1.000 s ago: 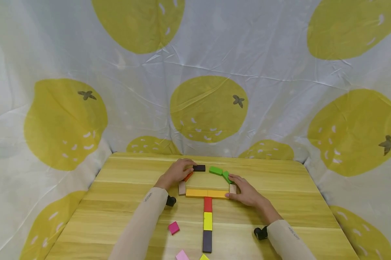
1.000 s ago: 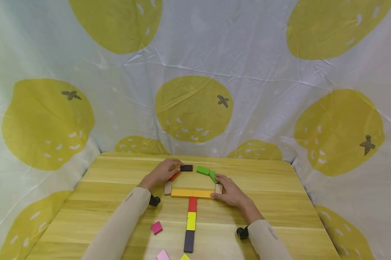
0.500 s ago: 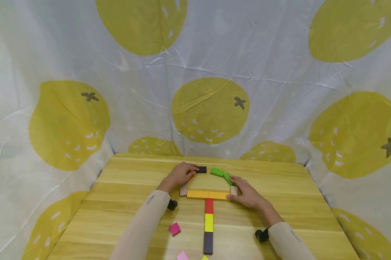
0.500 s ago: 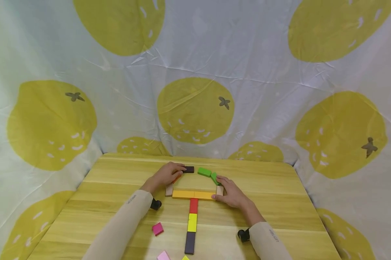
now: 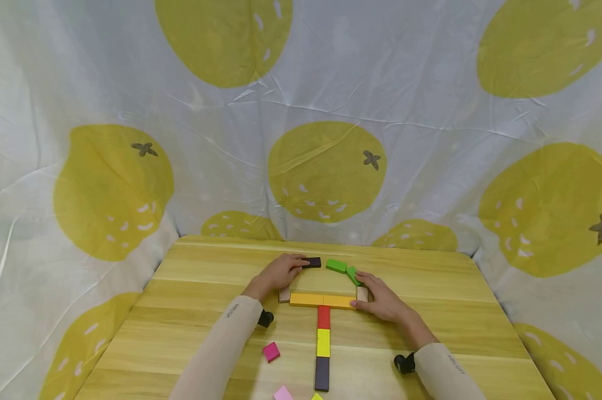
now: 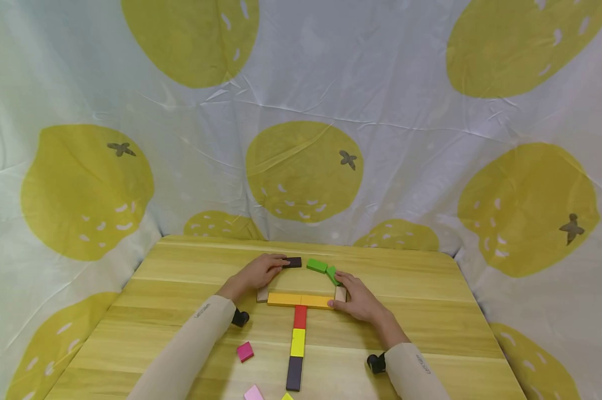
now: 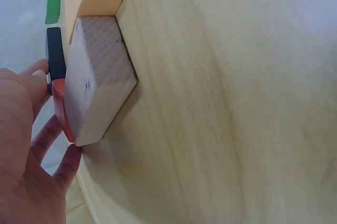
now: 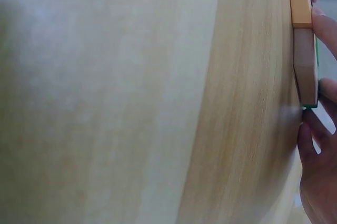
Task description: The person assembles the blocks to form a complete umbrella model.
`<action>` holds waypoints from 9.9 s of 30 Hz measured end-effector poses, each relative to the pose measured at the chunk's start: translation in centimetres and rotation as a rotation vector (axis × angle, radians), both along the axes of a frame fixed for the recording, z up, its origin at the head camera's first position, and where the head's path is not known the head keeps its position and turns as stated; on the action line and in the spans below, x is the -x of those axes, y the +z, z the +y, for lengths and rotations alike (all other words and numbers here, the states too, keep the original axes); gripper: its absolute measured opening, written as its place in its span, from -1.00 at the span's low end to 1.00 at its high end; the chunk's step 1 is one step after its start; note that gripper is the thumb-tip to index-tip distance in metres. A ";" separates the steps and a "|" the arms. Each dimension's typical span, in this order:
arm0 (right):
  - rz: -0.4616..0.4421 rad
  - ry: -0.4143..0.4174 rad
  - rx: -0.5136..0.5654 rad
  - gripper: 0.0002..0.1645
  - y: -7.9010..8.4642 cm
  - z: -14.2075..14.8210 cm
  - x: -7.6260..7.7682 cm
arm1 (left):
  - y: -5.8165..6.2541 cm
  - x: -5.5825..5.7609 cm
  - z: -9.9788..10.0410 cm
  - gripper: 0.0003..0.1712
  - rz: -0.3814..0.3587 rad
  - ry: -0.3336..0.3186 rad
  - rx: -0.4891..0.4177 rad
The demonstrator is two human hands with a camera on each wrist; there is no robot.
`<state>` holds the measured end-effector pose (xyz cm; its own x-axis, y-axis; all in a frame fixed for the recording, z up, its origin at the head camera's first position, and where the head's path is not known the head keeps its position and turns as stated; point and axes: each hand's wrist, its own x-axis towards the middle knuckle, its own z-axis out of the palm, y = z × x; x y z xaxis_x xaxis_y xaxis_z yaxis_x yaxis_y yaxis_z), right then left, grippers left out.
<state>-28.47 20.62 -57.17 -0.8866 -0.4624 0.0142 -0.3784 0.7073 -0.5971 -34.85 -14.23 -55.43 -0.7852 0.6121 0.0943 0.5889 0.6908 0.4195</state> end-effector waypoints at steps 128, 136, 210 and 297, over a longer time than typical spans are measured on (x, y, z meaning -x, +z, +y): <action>0.137 -0.078 -0.149 -0.23 1.2 -3.9 1.5 | -0.9 -5.3 -2.5 0.08 -0.124 0.175 -0.042; 0.111 -0.104 -0.081 -0.40 1.1 -3.2 1.1 | -0.9 -5.3 -2.6 0.08 -0.124 0.182 -0.039; 0.181 0.020 -0.200 -0.30 1.8 -8.1 2.4 | -1.0 -5.6 -2.6 0.07 -0.153 0.190 -0.053; 0.136 -0.053 -0.049 -0.26 1.2 -2.0 -0.4 | -1.2 -5.7 -3.0 0.00 -0.095 0.140 -0.042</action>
